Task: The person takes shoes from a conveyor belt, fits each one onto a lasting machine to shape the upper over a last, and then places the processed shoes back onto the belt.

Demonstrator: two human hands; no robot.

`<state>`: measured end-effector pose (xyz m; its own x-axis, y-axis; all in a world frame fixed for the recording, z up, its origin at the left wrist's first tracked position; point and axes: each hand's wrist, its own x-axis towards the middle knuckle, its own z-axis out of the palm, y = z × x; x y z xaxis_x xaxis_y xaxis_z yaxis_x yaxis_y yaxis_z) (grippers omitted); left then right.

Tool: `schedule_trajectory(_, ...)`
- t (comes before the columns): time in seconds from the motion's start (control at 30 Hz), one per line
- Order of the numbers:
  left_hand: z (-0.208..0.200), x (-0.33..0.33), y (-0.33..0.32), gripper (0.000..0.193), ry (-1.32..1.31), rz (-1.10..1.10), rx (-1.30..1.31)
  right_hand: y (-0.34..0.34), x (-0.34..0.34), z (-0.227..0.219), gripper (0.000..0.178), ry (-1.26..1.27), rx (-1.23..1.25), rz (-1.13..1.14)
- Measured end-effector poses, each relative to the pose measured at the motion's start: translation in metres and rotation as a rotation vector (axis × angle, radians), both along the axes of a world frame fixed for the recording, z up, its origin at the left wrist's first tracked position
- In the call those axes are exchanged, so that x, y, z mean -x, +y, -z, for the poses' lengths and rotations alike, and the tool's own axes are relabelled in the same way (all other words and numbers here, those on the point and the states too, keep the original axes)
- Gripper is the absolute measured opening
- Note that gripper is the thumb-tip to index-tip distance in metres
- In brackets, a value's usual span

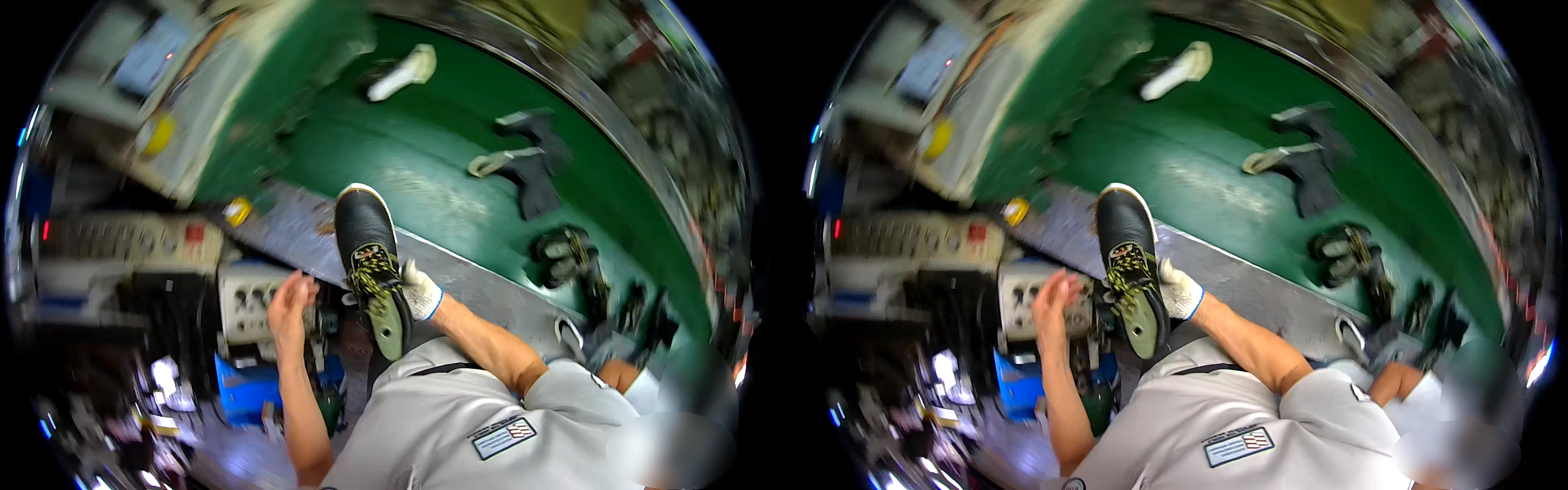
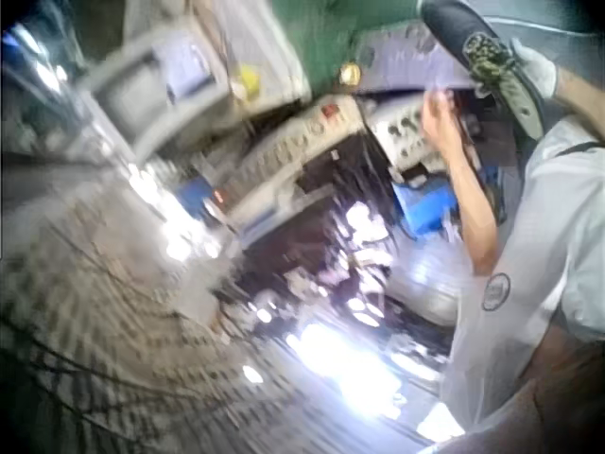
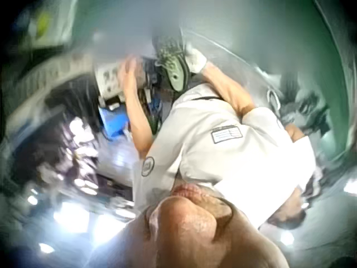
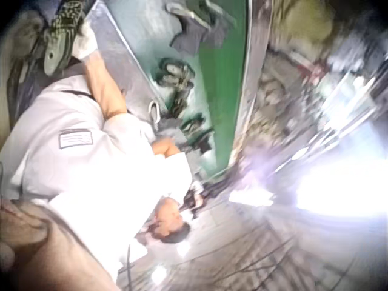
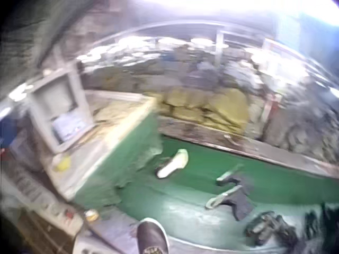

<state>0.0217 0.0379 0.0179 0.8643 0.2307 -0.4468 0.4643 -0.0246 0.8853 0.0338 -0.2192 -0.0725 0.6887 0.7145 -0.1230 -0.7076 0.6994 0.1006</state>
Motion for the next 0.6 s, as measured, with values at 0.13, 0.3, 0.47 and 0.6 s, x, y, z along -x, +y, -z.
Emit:
schedule_trajectory(0.13, -0.036, 0.025, 0.068, 0.044, -0.146, -0.231, 0.185, 0.096, -0.002, -0.039, 0.059, 0.120, 0.119, -0.356)
schedule_trajectory(0.3, -0.054, 0.134, 0.177, 0.023, -0.229, -0.546, 0.317, 0.216, 0.023, -0.097, 0.045, -0.425, 0.377, -0.474)
schedule_trajectory(0.47, -0.042, 0.229, 0.235, 0.016, -0.217, -0.838, 0.186, 0.305, 0.072, -0.125, 0.048, -0.524, 0.580, -0.721)
schedule_trajectory(0.6, -0.051, 0.264, 0.251, 0.031, -0.277, -1.103, 0.223, 0.363, 0.096, -0.129, 0.046, -0.558, 0.622, -0.751)
